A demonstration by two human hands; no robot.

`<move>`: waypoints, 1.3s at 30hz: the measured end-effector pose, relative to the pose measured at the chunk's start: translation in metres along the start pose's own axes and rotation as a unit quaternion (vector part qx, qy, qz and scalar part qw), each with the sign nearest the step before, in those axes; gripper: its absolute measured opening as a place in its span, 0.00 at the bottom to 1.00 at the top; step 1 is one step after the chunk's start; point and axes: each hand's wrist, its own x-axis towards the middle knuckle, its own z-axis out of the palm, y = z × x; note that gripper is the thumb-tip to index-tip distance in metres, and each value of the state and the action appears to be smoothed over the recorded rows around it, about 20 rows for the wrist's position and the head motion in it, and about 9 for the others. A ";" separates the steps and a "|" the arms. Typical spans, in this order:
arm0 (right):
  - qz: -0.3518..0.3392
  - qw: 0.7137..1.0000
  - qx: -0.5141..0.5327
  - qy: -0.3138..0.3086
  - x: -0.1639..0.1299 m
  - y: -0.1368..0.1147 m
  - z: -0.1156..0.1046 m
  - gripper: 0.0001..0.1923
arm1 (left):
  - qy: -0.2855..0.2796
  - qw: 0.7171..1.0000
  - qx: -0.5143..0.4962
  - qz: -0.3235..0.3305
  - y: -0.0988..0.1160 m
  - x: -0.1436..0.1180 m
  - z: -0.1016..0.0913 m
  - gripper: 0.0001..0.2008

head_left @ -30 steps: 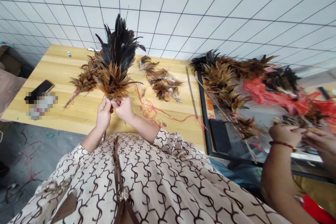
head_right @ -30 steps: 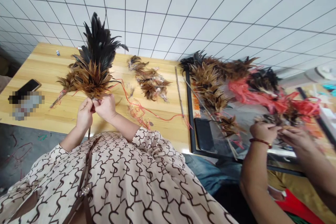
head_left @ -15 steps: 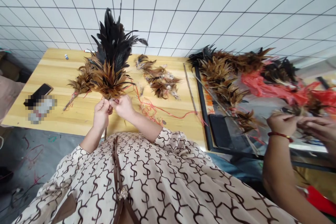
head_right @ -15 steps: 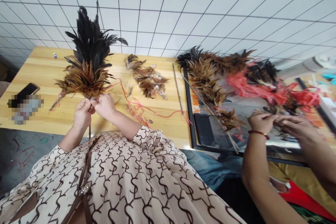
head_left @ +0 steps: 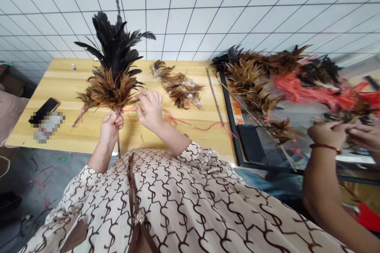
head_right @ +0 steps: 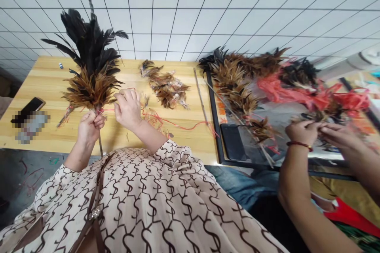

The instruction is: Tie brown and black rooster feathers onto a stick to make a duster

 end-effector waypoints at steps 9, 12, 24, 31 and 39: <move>0.114 0.964 0.112 -0.211 0.006 -0.017 0.013 0.10 | -0.002 0.999 -0.019 -0.040 0.002 0.001 -0.003 0.18; 0.152 0.950 0.170 -0.213 0.008 -0.020 0.018 0.09 | -0.004 0.999 -0.014 -0.038 0.001 0.002 -0.003 0.18; 0.192 0.957 0.166 -0.142 0.006 -0.018 0.030 0.11 | -0.068 0.997 0.004 0.035 -0.016 0.002 -0.007 0.25; 0.209 0.944 0.210 -0.145 0.005 -0.013 0.031 0.11 | -0.078 0.995 0.015 0.056 -0.024 -0.004 -0.003 0.25; 0.144 0.942 0.217 -0.210 0.011 -0.007 0.016 0.06 | -0.070 0.997 0.002 0.006 -0.013 0.003 -0.011 0.23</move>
